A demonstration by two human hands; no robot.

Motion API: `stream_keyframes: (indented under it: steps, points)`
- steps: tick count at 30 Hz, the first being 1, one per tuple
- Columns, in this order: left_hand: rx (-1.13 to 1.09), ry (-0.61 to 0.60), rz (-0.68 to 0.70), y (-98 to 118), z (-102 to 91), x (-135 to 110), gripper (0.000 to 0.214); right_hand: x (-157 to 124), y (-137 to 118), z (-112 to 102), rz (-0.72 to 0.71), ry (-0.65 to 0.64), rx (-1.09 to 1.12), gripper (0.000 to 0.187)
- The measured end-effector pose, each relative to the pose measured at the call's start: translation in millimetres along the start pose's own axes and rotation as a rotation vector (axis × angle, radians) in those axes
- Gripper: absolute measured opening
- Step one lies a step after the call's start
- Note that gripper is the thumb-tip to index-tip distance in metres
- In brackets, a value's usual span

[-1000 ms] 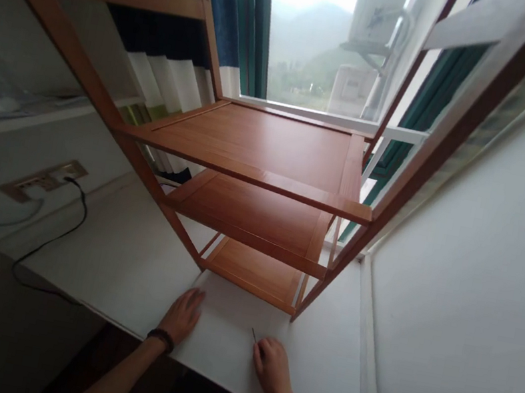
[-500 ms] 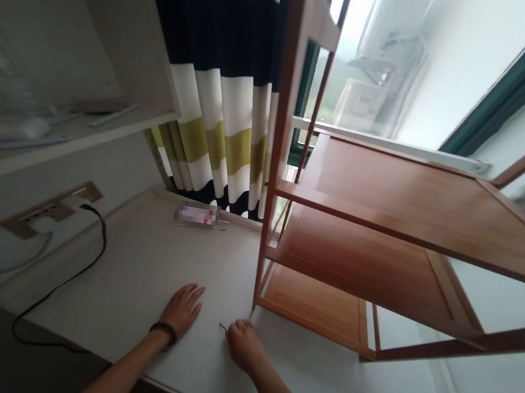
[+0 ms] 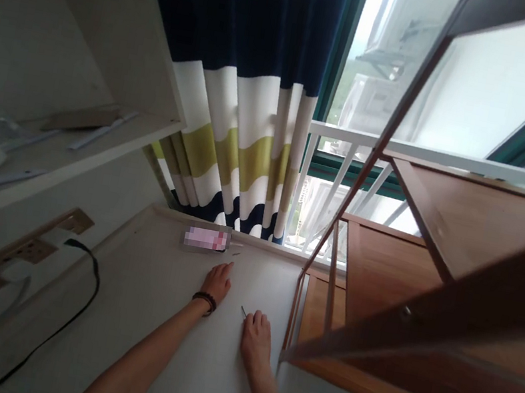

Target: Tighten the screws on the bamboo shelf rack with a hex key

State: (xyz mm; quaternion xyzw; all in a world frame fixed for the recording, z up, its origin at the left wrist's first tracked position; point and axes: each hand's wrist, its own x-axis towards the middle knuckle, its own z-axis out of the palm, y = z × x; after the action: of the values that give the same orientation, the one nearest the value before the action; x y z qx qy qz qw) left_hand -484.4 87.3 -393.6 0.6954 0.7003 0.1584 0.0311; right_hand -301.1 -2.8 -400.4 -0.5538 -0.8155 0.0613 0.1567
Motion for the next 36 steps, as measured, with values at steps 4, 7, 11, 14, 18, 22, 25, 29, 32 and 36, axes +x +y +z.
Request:
stream_keyframes:
  steps: [4, 7, 11, 14, 18, 22, 25, 29, 32, 36]
  points:
    - [-0.008, 0.065, -0.117, 9.0, 7.0, 18.6, 0.048, -0.8, 2.7, 0.7, 0.011, -0.014, 0.0, 0.015]
    - [-0.004, 0.073, -0.148, 15.4, 6.9, 20.1, 0.05, -3.5, 2.8, -1.0, 0.028, -0.04, -0.002, 0.014]
    - [0.021, 0.053, -0.157, 19.1, 3.9, 21.7, 0.053, -3.1, 2.2, -2.7, 0.026, -0.073, 0.007, 0.014]
    - [0.035, 0.046, -0.152, 19.6, 3.0, 22.6, 0.053, -1.4, 2.9, -4.1, 0.017, -0.078, 0.009, 0.013]
    - [0.029, 0.059, -0.147, 20.3, 2.2, 22.0, 0.052, 2.5, 3.8, -7.0, -0.02, -0.079, 0.009, 0.014]
    - [-0.009, 0.092, -0.151, 21.5, 5.8, 21.4, 0.053, 4.9, 4.3, -10.1, -0.025, -0.082, 0.003, 0.014]
    - [-0.054, 0.128, -0.158, 16.5, 10.9, 19.8, 0.048, 4.6, 4.7, -11.4, -0.026, -0.088, 0.006, 0.014]
    - [-0.088, 0.218, -0.226, -11.9, 7.8, 15.3, 0.042, 4.2, 4.7, -11.7, -0.029, -0.083, 0.023, 0.015]
    - [-0.072, 0.292, -0.303, -41.1, -4.9, 13.7, 0.048, 4.5, 4.0, -12.2, -0.029, -0.068, 0.039, 0.014]
    - [-0.051, 0.259, -0.296, -58.2, -19.2, 17.8, 0.057, 5.4, 3.0, -13.9, -0.029, -0.049, 0.042, 0.013]
